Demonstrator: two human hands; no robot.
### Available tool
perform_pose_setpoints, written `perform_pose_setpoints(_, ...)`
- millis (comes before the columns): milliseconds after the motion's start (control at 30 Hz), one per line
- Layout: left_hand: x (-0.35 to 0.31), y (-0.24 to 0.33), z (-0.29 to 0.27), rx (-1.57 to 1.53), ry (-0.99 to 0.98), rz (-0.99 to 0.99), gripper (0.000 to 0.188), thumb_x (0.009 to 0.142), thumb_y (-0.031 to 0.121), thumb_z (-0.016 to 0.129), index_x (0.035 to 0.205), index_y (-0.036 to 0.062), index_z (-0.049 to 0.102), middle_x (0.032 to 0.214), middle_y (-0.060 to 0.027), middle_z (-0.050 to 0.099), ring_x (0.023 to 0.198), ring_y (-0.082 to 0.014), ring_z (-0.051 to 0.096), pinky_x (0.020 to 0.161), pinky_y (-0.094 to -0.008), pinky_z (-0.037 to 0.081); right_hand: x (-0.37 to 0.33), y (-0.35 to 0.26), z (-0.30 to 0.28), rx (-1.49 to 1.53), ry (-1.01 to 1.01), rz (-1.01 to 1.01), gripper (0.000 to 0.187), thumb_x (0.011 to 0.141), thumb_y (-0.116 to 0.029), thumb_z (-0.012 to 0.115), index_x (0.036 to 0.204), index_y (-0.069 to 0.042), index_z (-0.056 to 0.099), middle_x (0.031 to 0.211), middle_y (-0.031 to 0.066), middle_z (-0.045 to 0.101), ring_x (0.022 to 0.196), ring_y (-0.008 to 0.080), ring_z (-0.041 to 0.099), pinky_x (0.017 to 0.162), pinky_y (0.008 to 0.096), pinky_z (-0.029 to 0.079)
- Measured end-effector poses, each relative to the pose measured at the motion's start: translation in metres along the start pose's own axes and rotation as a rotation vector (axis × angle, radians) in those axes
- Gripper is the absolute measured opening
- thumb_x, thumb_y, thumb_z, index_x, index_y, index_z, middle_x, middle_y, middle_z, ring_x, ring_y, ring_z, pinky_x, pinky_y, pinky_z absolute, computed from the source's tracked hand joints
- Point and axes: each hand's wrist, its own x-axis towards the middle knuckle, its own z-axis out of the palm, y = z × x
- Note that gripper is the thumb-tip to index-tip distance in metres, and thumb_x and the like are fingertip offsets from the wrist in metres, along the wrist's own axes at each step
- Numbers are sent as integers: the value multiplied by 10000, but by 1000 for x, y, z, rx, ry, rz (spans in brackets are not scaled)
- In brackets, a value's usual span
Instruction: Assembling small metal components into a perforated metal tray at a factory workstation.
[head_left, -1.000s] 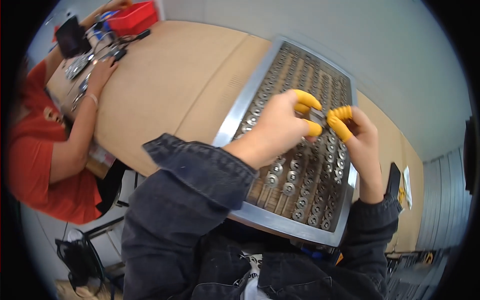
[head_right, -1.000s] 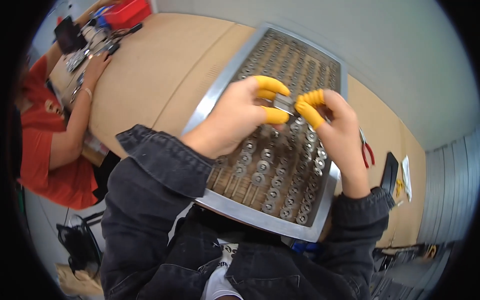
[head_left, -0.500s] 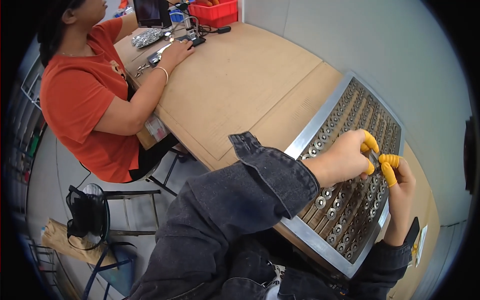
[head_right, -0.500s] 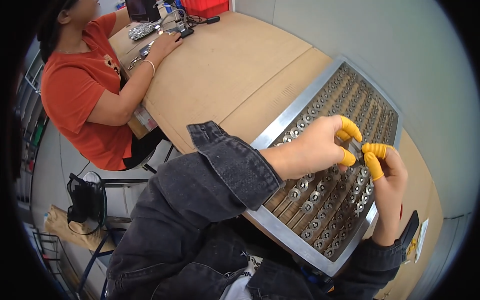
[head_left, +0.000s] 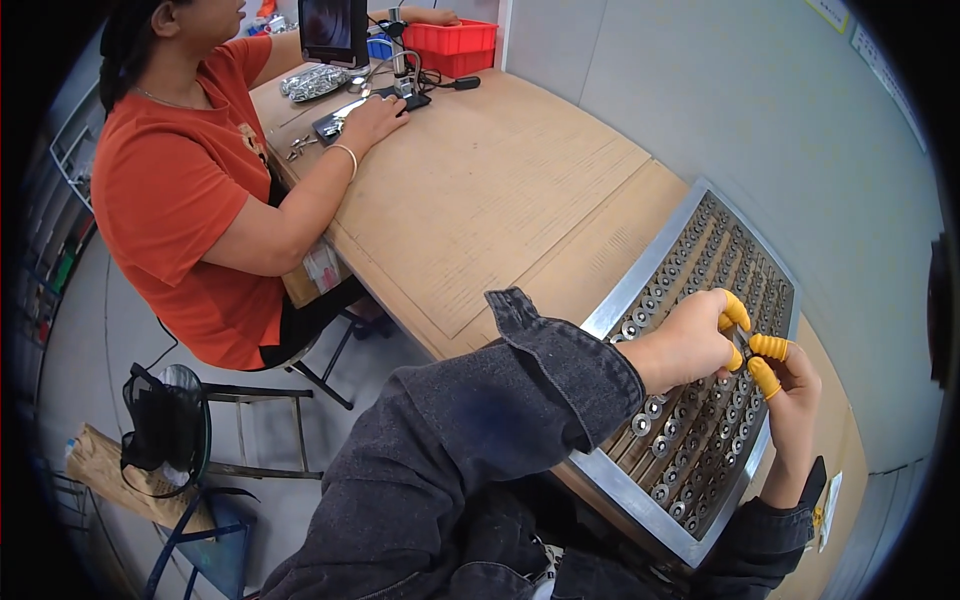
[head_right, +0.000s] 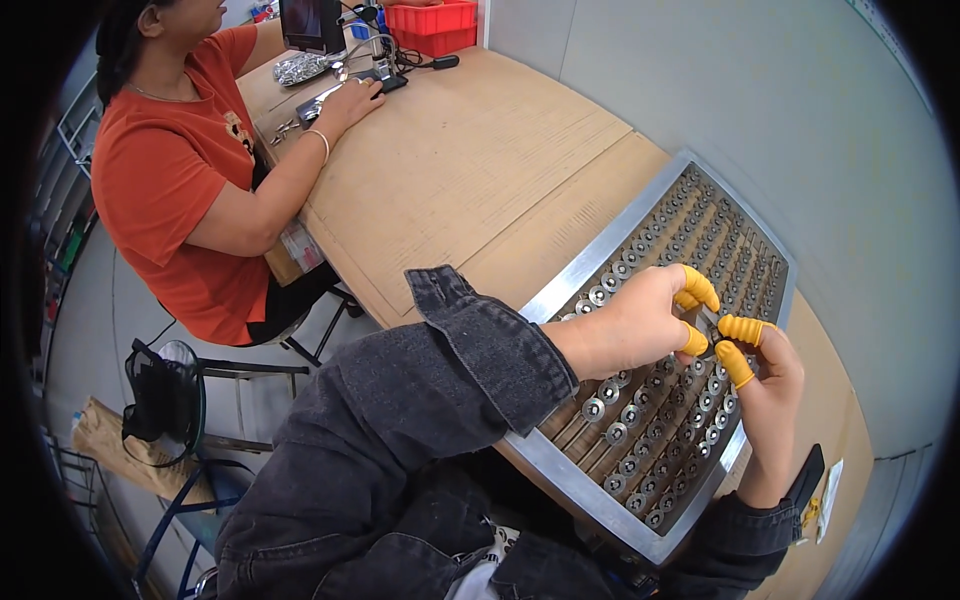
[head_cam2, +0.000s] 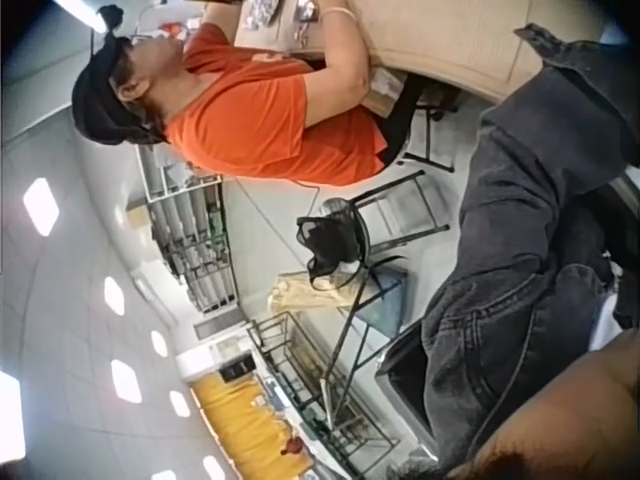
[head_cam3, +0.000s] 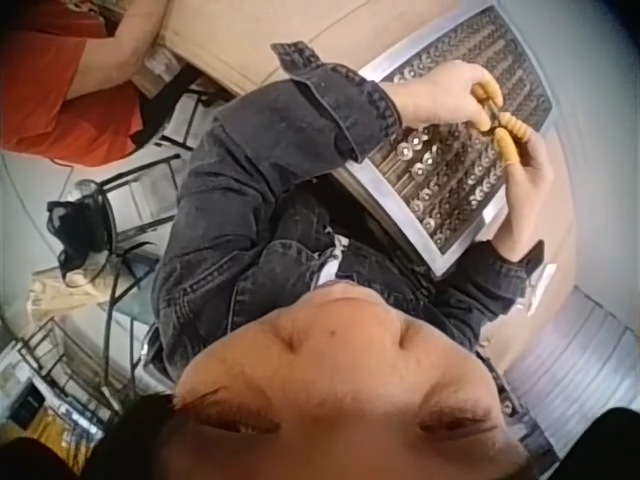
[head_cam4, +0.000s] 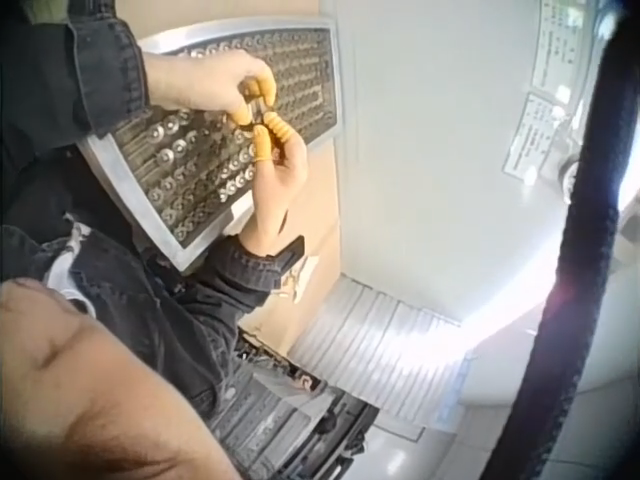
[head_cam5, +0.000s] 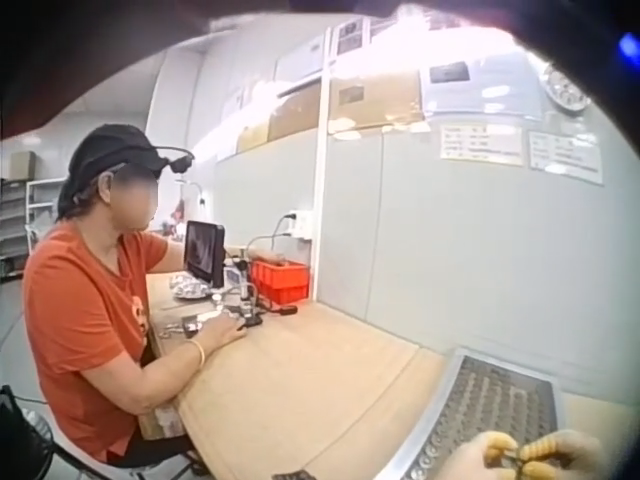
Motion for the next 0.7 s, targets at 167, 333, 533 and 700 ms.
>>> perform_pose_setpoints(167,-1,0,3,-5,49,-24,381,696,-128,541,1070,-53,542,925,-151,544,637,-176,591,547,-258,513,5,-2,-11,57,91,-23,272,825,37,647,1096,22,638,1058,85,652,928,164,606,866,253,466)
perform_pose_setpoints(333,-5,4,-10,83,83,-63,383,721,-98,572,1099,-44,552,914,-149,578,654,-164,593,554,-245,470,52,11,-13,-2,157,-79,258,851,4,635,1109,15,645,1075,81,677,939,146,629,858,244,482)
perform_pose_setpoints(533,0,16,0,75,87,-132,350,769,-98,589,1111,-35,550,924,-135,574,695,-170,591,629,-243,498,110,64,-50,-312,231,133,240,839,-75,654,1072,-22,679,967,62,706,820,132,635,729,248,495)
perform_pose_setpoints(700,-2,11,-3,83,137,-150,358,769,-94,595,1119,-38,543,947,-140,573,702,-178,596,636,-243,501,155,117,-50,-494,204,155,249,839,-103,646,1074,-28,681,965,68,706,821,161,640,736,279,502)
